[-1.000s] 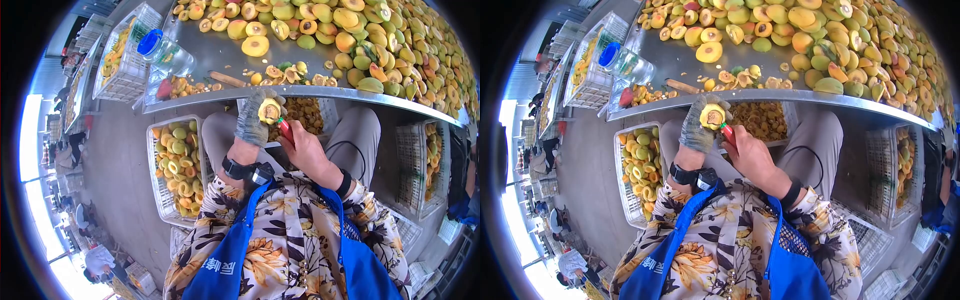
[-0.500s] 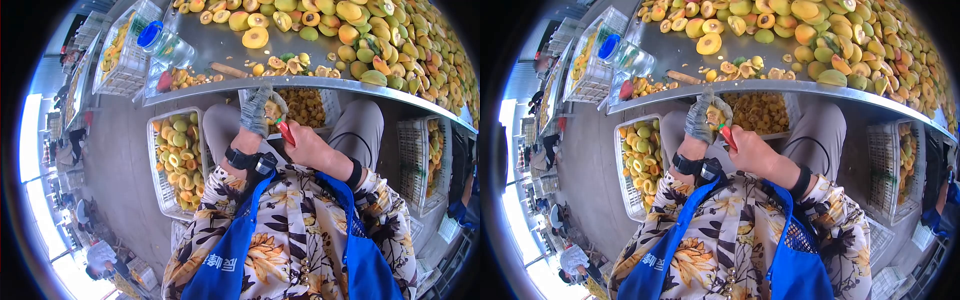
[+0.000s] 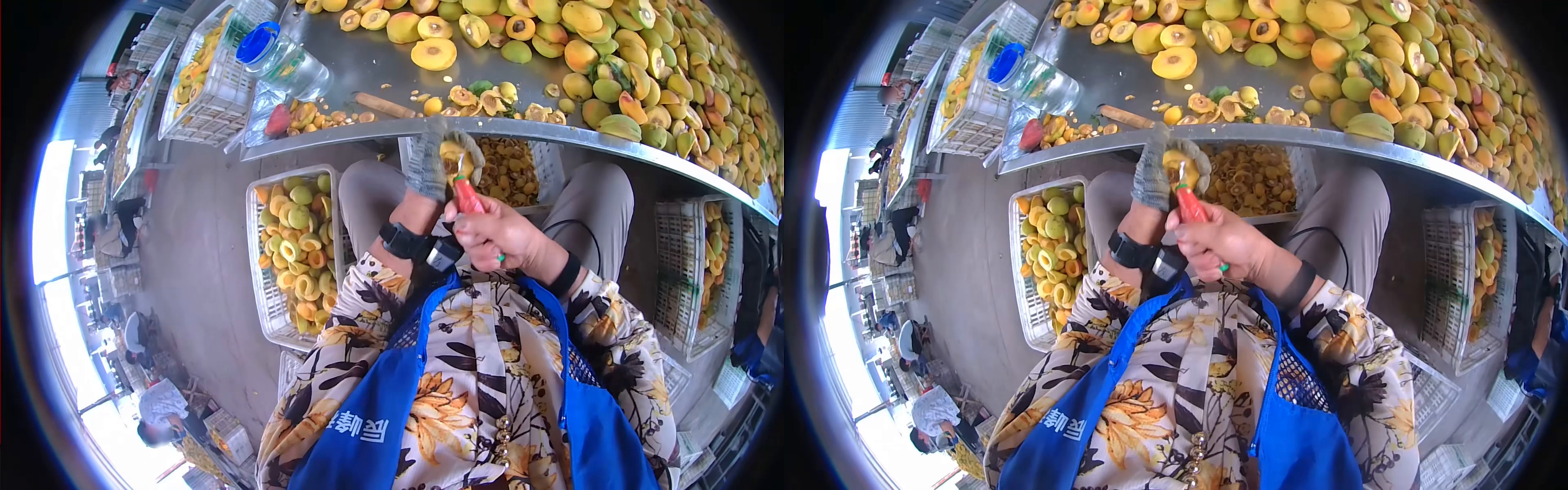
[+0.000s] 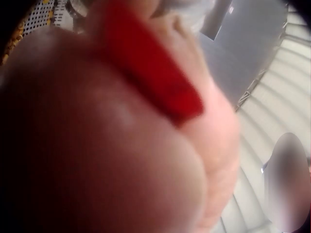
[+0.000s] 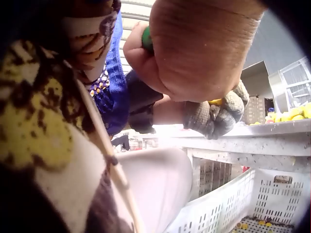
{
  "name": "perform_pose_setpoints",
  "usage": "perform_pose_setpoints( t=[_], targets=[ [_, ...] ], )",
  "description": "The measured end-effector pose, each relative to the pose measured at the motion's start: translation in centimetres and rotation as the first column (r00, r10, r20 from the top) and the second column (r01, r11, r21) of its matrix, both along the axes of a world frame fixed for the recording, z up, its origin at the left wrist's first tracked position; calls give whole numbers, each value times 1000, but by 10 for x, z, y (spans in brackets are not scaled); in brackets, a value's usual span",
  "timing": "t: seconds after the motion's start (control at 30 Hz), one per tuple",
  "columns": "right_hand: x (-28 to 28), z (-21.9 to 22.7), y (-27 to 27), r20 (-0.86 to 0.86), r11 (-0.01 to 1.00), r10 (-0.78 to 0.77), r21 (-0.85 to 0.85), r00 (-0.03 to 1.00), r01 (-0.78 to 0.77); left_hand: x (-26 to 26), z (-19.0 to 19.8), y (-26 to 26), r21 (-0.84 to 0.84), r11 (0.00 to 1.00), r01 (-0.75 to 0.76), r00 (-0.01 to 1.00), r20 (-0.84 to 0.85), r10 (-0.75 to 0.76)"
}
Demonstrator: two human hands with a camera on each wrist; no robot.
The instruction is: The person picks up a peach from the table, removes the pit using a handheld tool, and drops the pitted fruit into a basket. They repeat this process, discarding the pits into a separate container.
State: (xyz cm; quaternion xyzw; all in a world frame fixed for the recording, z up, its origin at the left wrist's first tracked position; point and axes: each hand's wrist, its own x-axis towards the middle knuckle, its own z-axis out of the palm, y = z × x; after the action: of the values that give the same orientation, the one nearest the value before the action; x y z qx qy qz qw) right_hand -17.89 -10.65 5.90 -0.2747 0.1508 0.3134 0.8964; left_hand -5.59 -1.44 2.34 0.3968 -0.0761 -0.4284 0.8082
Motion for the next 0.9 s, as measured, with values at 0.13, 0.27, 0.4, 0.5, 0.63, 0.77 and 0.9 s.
perform_pose_setpoints(
  t=[0.13, 0.27, 0.4, 0.5, 0.63, 0.77, 0.9],
  targets=[
    [7, 1, -25, 288, 815, -376, 556, 881, 166, 2, -6, -13, 82, 955, -284, 881, -372, 294],
    [5, -15, -51, 154, 968, -234, -50, 960, 244, 11, -1, 27, 191, 953, -236, 960, -108, 259],
    [-16, -52, -45, 286, 19, 317, -955, 904, 295, 50, -8, 128, 544, 581, -605, 793, 345, 502],
    [-18, -57, -40, 203, 52, 236, -979, 950, 196, 66, 38, 159, 698, -309, -647, 724, 433, -537],
    [-7, -56, -25, 360, 33, 176, -932, 916, 360, 124, 42, 113, 568, -1, -823, 467, 675, -571],
    [-7, -42, -17, 470, 58, 166, -882, 867, 468, 219, -6, -16, 660, 177, -730, 436, 650, -623],
    [-19, -24, -27, 453, 55, 115, -892, 884, 450, 219, -17, -86, 934, 312, -174, 722, 336, -605]
  ],
)
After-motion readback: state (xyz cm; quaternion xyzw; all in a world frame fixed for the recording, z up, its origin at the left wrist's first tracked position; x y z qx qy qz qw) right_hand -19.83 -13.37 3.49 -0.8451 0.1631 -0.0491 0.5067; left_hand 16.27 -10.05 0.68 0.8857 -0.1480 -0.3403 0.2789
